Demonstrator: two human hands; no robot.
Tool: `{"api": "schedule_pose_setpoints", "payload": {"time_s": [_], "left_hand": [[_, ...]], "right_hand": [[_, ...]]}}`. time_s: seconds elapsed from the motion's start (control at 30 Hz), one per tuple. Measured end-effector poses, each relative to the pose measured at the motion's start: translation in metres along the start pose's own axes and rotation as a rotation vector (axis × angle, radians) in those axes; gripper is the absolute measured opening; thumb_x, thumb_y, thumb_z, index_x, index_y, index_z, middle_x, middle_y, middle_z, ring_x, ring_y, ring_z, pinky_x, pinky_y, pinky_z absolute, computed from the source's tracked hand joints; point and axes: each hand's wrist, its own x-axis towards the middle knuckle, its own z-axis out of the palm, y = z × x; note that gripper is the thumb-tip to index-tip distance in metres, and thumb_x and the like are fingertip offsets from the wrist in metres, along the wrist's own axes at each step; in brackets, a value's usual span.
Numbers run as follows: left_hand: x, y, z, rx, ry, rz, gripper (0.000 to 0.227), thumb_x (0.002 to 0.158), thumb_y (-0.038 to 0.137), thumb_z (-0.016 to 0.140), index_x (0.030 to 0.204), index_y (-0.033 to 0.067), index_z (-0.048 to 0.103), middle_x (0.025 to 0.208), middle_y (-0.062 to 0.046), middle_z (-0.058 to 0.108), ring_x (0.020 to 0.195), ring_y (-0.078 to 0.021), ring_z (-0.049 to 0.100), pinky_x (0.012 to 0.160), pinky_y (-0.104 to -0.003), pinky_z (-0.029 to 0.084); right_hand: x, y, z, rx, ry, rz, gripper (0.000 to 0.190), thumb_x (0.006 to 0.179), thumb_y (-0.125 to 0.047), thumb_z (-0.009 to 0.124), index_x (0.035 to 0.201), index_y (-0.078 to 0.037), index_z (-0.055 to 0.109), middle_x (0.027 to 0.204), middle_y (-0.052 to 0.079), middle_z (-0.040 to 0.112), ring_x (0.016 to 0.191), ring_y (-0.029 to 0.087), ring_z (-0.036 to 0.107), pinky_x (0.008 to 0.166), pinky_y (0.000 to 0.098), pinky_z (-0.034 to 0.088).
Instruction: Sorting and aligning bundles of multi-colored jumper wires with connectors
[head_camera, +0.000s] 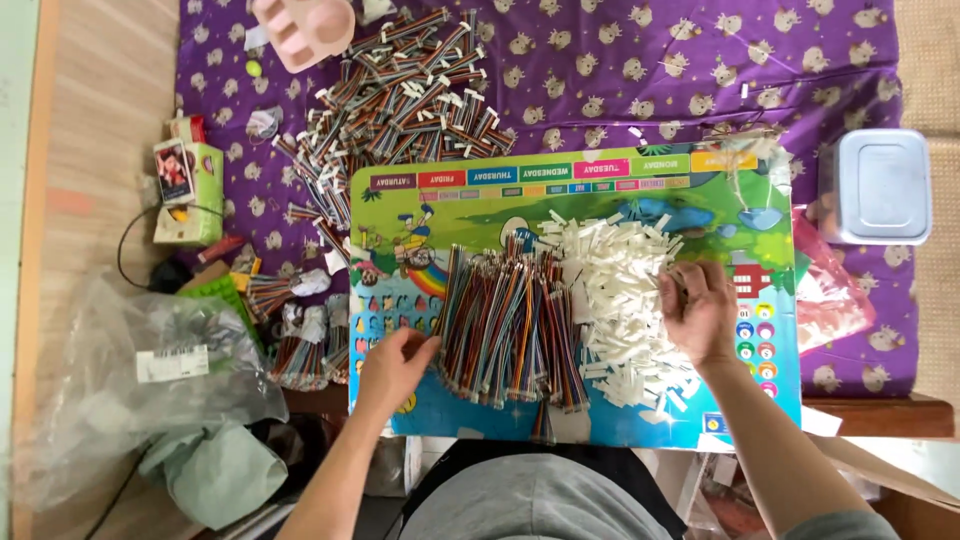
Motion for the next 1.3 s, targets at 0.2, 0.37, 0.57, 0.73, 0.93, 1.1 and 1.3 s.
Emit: {"api": "schedule_pose_setpoints", "payload": {"time_s": [0.2,0.37,0.57,0.73,0.93,1.1,1.3], "left_hand": [[-0.011,0.016,0.003,-0.074,0.01,0.113,0.04,0.097,0.04,0.058,0.111,0.0035,0.067,0.097,-0.017,0.07,0.097,-0.0357,0.069,0.076,-0.047,0.059],[-0.023,0.021,-0.009,-0.045,0.084,0.238,0.03,0.098,0.033,0.058,0.105,0.0056,0.068,0.091,-0.013,0.07,0.091,-0.0314,0.07,0.071,-0.041,0.061],[-0.056,0.041,-0.007,-0.151,0.025,0.502,0.032,0.089,0.041,0.07,0.095,0.0092,0.067,0.083,-0.012,0.066,0.076,-0.0283,0.069,0.066,-0.04,0.057],[-0.072,0.047,-0.017,0.147,-0.217,0.596,0.042,0.092,0.035,0.063,0.121,0.0053,0.053,0.102,-0.021,0.059,0.091,-0.041,0.066,0.071,-0.051,0.056],[-0.07,0.044,-0.01,-0.068,0.104,0.565,0.021,0.086,0.02,0.061,0.106,0.0195,0.066,0.085,-0.009,0.074,0.076,-0.0292,0.072,0.063,-0.039,0.059],[-0.087,0.075,-0.057,-0.486,0.347,0.552,0.015,0.093,0.01,0.062,0.101,0.0055,0.073,0.071,-0.011,0.07,0.058,-0.011,0.061,0.049,-0.021,0.051],[-0.092,0.094,-0.053,-0.398,0.333,0.825,0.015,0.09,0.008,0.063,0.102,0.0042,0.071,0.074,-0.014,0.068,0.062,-0.0227,0.066,0.054,-0.028,0.056]], "right_hand": [[0.001,-0.001,-0.002,-0.117,-0.035,0.037,0.022,0.101,-0.044,0.062,0.097,-0.023,0.064,0.075,0.001,0.057,0.063,0.027,0.065,0.056,0.0363,0.052],[0.0,0.015,-0.001,0.077,-0.038,0.178,0.016,0.098,-0.026,0.069,0.085,-0.016,0.066,0.064,0.004,0.058,0.059,0.027,0.063,0.052,0.0352,0.048],[0.061,-0.075,-0.091,1.217,0.022,1.132,0.026,0.094,-0.02,0.06,0.07,-0.014,0.052,0.049,-0.005,0.031,0.038,0.006,0.023,0.04,0.0217,0.023],[0.036,-0.072,-0.088,1.967,0.231,1.392,0.017,0.098,-0.032,0.05,0.093,-0.016,0.054,0.065,-0.008,0.049,0.044,0.0,0.035,0.042,0.0145,0.029],[0.043,-0.112,-0.098,2.113,0.551,1.518,0.013,0.075,-0.013,0.059,0.083,-0.004,0.063,0.087,0.012,0.064,0.081,0.022,0.062,0.076,0.0312,0.048],[0.034,-0.127,-0.096,2.145,0.224,1.483,0.014,0.092,-0.009,0.043,0.095,-0.006,0.057,0.091,0.007,0.062,0.07,0.014,0.056,0.055,0.0206,0.04],[0.056,-0.235,-0.144,1.739,-0.751,1.271,0.027,0.096,-0.027,0.054,0.088,-0.004,0.066,0.06,0.006,0.053,0.042,0.013,0.042,0.035,0.0209,0.033]]}}
